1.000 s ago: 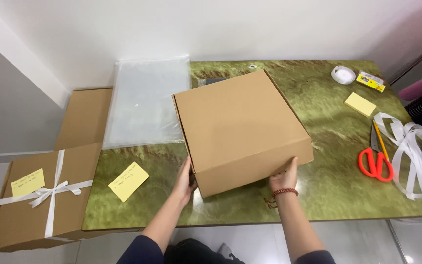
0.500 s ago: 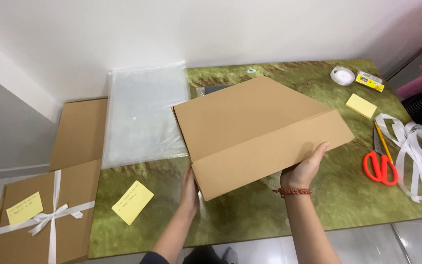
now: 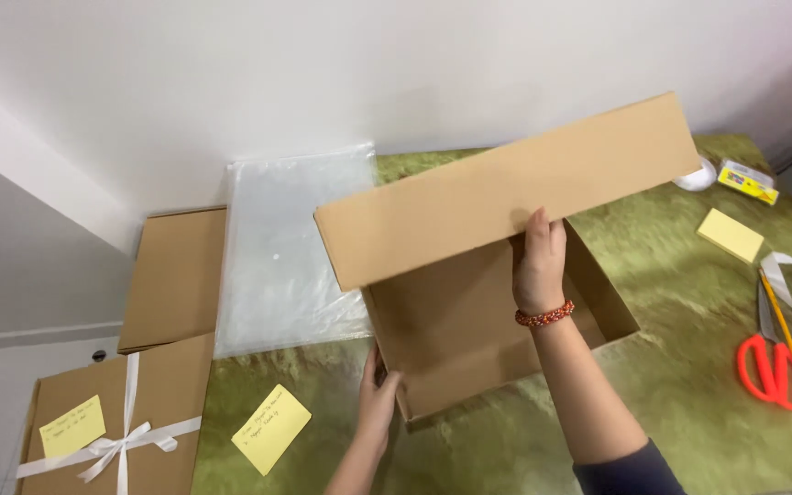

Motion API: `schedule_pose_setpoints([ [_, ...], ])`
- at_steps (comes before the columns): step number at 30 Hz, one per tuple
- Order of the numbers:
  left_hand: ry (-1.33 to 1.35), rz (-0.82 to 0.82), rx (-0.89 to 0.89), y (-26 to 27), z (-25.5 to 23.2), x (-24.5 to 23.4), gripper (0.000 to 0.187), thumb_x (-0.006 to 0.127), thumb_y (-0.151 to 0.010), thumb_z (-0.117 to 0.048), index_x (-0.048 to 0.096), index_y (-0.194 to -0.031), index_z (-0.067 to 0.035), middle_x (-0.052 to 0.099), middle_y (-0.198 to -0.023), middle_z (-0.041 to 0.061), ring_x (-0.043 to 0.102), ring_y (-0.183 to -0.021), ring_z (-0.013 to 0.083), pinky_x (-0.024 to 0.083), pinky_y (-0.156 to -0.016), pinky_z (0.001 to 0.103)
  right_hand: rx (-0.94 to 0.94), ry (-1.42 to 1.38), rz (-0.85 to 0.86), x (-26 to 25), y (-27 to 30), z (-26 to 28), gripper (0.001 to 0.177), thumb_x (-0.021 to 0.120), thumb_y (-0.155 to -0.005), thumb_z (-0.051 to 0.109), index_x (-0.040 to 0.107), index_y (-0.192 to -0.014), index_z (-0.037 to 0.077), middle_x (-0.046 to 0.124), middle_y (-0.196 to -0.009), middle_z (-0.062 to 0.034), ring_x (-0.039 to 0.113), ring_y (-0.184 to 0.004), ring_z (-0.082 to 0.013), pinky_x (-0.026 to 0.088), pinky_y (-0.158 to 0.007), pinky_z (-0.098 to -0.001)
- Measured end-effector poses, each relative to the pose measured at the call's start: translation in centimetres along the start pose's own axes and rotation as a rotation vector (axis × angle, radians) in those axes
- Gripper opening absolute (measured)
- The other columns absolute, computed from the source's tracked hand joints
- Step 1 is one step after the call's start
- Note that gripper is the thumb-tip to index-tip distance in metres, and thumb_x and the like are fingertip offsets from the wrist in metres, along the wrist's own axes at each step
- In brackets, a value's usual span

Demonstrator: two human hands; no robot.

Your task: Folding a t-shirt and packaging it into a plastic bag and a cardboard box with a ribbon.

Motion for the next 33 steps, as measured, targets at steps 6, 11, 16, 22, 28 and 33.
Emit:
schedule_pose_setpoints([
  [6,0.061,-0.105,-0.002,2.6,-4.8,2.3,0.078,0.058,-0.088,-0.007,0.049,-0.164,-0.023,0.058,-0.164,0.002,0.063,-0.140,0.0206,0.055,-0.105,0.040,0.065,-0.113,0.006,2.6,-6.4,4.6,0.048,0.063,-0.105,0.026,0.037,-0.065,0.020,0.038,-0.068,0.0087,0.048,-0.067,-0.0071,0.049,-0.059,-0.0306],
  [11,0.036,-0.071,0.098,0.9,-5.0,7.8,0.077,0.053,-0.085,-0.002,0.055,-0.160,-0.017,0.059,-0.164,-0.001,0.056,-0.148,0.0122,0.049,-0.113,0.033,0.068,-0.069,-0.089,-1.2,-11.3,9.0,0.032,0.069,-0.103,0.027,0.060,-0.074,0.016,0.054,-0.067,0.0040,0.061,-0.061,-0.0118,0.061,-0.055,-0.0334],
  [16,-0.010,-0.031,-0.031,1.4,-3.4,14.4,0.072,0.054,-0.090,-0.004,0.055,-0.160,-0.022,0.060,-0.164,-0.002,0.060,-0.146,0.0162,0.055,-0.111,0.035,-0.181,0.074,-0.246,-10.1,-18.1,11.0,0.055,0.075,-0.102,0.008,0.045,-0.058,0.021,0.043,-0.065,0.0133,0.045,-0.070,0.0003,0.036,-0.067,-0.0206],
  [22,-0.236,-0.048,0.056,0.1,-1.7,18.1,0.071,0.064,-0.092,-0.017,0.050,-0.158,-0.040,0.051,-0.168,-0.007,0.059,-0.146,0.0172,0.056,-0.115,0.038,-0.050,-0.037,-0.259,-14.1,-24.4,11.2,0.011,0.067,-0.094,0.021,0.065,-0.084,0.017,0.067,-0.075,-0.0023,0.077,-0.062,-0.0199,0.074,-0.067,-0.0357],
  [28,-0.386,-0.272,0.186,-4.1,-1.9,15.5,0.053,0.064,-0.090,-0.059,0.077,-0.133,-0.030,0.052,-0.160,-0.005,0.040,-0.153,0.0179,0.029,-0.128,0.051,-0.021,0.125,0.231,-8.3,-23.7,8.1,0.082,0.052,-0.100,0.068,0.042,-0.162,0.015,0.041,-0.171,-0.0008,0.066,-0.141,-0.0267,0.055,-0.105,-0.0439],
  [33,-0.608,-0.468,0.291,-8.3,-3.8,10.4,0.059,0.072,-0.098,-0.046,0.066,-0.146,-0.013,0.059,-0.149,0.022,0.052,-0.146,0.0418,0.038,-0.124,0.052,0.026,0.449,0.465,-4.5,-17.6,5.4,0.054,0.046,-0.116,0.034,0.042,-0.163,0.010,0.019,-0.174,-0.0270,0.030,-0.151,-0.0573,0.033,-0.119,-0.0714],
])
Point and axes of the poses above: each hand's wrist, its own y-axis away from the middle knuckle, its own x-axis out of the palm, z = x × y, the point moved 9 cm from there along -y, towards the middle knuckle
